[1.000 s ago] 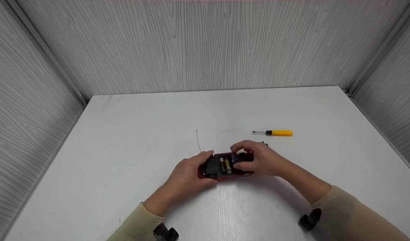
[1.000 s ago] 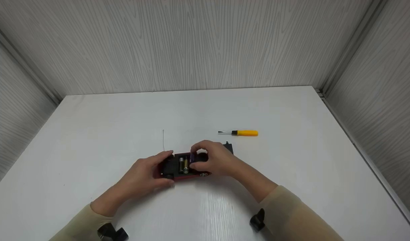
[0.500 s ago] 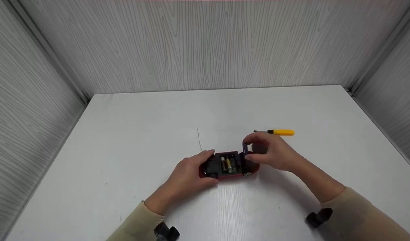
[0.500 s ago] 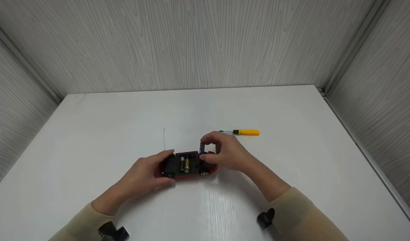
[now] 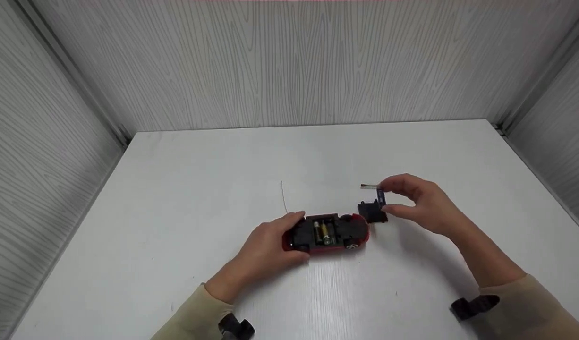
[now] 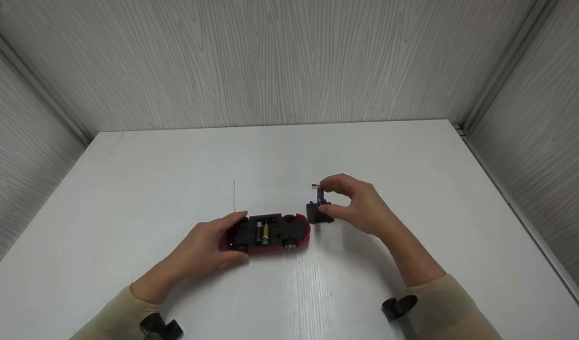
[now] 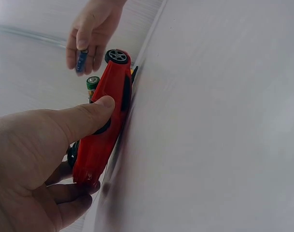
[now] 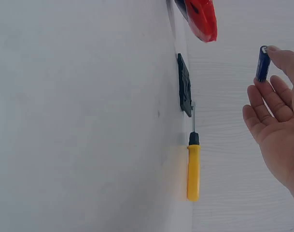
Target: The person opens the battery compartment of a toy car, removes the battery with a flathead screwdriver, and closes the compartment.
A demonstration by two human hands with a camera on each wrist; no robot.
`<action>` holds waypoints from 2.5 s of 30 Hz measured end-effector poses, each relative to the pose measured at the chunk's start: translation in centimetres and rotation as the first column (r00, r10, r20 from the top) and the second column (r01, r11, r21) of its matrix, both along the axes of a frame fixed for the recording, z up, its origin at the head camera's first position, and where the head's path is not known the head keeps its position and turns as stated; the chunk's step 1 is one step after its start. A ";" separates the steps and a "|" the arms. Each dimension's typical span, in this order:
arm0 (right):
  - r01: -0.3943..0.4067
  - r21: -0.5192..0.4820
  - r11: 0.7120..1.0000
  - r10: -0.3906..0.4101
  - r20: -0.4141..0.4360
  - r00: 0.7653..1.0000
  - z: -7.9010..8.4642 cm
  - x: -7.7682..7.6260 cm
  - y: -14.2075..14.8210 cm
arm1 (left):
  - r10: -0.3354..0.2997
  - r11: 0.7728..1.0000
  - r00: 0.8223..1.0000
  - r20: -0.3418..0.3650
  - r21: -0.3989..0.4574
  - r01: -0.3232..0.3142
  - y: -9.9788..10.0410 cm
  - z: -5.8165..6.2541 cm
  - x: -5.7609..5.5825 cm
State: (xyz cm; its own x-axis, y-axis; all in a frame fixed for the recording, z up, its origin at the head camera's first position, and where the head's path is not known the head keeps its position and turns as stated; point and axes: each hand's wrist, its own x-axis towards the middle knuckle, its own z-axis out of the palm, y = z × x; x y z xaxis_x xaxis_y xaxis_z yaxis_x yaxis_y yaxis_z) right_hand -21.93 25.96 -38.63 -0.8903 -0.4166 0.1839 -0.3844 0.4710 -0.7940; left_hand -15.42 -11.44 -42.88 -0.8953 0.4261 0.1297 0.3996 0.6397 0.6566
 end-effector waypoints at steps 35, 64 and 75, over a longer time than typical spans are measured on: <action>0.072 0.175 0.982 -0.092 0.107 0.990 -2.8 -1.3 5.1 | 0.005 1.000 1.000 0.015 0.005 -0.005 0.0 0.3 0.1; 0.092 0.296 0.951 -0.131 0.116 0.985 -4.1 -1.6 5.1 | -0.008 1.000 1.000 0.001 0.004 0.008 -0.1 0.1 0.0; 0.106 0.247 0.963 -0.140 0.125 0.982 -3.8 -1.5 5.0 | -0.005 1.000 1.000 0.007 0.004 0.005 0.0 0.1 0.0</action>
State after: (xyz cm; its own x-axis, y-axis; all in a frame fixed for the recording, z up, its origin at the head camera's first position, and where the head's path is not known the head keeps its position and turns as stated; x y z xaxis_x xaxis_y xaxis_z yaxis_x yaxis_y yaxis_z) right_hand -23.47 31.01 -42.40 -0.9471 -0.3189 -0.0374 -0.2047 0.6894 -0.6949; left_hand -15.46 -11.39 -42.80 -0.8939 0.4305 0.1248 0.3982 0.6351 0.6618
